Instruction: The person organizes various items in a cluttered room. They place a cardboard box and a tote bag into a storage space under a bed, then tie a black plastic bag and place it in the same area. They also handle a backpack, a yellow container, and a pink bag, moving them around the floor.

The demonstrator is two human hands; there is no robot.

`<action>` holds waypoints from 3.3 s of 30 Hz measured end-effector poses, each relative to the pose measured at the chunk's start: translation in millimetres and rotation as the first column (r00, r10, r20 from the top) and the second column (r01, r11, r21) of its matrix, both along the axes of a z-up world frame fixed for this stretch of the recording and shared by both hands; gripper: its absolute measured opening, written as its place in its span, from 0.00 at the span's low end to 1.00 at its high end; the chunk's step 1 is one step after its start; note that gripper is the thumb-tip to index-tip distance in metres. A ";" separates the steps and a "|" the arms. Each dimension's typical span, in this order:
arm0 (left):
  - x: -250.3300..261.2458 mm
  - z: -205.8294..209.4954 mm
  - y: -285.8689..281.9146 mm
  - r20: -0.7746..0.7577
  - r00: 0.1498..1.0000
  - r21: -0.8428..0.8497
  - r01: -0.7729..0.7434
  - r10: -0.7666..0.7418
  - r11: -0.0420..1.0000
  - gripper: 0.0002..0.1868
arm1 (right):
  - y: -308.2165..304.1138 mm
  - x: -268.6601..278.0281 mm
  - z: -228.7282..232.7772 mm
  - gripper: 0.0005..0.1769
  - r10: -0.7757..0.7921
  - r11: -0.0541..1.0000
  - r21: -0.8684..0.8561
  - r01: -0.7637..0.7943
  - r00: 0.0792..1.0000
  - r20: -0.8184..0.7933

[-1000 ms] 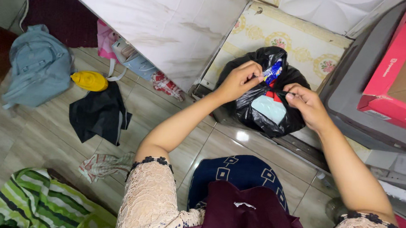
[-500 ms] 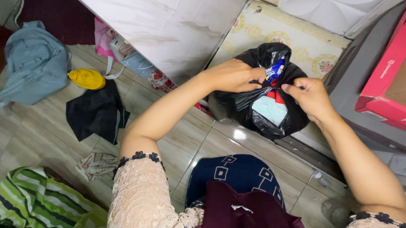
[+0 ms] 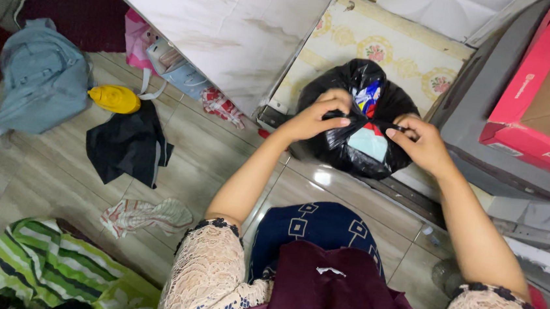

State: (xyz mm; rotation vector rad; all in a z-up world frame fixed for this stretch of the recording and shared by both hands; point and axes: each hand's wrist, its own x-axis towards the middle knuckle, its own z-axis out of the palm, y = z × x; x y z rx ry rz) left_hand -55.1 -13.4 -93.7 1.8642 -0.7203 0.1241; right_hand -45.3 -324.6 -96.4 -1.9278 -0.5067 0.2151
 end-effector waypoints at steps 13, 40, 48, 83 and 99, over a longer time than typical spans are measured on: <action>-22.2 -7.2 -86.2 -0.113 0.870 0.187 -0.456 0.481 0.870 0.23 | 53.9 43.6 17.2 0.08 0.085 0.975 0.221 -0.027 0.962 -0.261; -60.0 -3.7 -94.2 0.255 0.646 0.261 -0.762 0.720 0.592 0.17 | 82.0 -16.5 -34.2 0.11 -0.417 0.890 0.253 0.379 0.901 0.120; -37.1 -15.6 -78.5 -0.196 0.765 0.072 -0.612 0.613 0.787 0.13 | 83.0 -18.0 -18.2 0.10 -0.403 0.904 0.220 0.366 0.903 0.153; -2.8 -25.1 -57.8 -0.406 0.880 -0.141 -0.325 0.245 0.935 0.08 | 52.1 -2.5 4.7 0.09 0.046 0.995 -0.097 0.000 0.879 0.475; -110.1 -79.4 -51.6 -0.324 0.415 -0.218 -0.907 0.850 0.360 0.28 | 51.7 1.8 32.8 0.23 0.252 0.927 -0.374 0.028 0.694 0.675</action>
